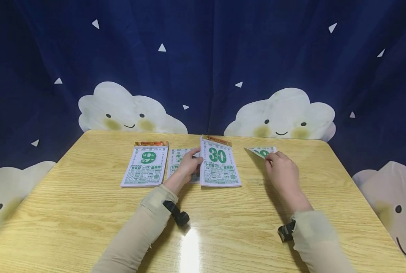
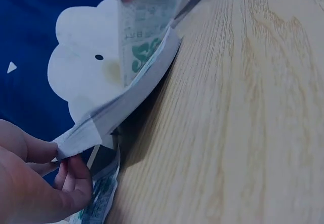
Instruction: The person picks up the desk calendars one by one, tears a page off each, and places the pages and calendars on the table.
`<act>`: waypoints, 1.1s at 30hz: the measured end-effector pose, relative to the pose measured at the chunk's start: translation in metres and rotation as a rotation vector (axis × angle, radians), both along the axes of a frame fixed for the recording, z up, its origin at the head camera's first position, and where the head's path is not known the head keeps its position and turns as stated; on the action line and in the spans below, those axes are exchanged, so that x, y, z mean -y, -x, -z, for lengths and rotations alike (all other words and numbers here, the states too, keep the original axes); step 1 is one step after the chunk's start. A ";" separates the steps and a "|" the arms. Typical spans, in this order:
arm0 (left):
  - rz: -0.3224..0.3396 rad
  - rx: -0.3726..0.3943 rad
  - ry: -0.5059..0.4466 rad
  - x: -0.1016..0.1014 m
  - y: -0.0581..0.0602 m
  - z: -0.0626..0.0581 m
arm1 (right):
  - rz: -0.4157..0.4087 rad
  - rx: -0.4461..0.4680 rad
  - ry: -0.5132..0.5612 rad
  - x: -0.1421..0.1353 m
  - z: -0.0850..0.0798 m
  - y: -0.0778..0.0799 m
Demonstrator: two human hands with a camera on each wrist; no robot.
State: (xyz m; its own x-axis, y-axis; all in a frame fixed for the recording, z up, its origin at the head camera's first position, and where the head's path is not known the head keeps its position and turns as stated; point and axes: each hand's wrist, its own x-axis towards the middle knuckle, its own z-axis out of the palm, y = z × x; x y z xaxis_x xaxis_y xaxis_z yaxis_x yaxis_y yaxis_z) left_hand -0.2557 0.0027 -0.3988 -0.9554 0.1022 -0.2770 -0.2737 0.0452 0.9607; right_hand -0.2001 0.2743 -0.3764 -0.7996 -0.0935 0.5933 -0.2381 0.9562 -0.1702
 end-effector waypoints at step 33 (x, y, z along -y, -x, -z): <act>0.066 0.021 0.143 -0.006 -0.003 -0.006 | -0.089 0.607 -0.130 0.022 0.015 0.005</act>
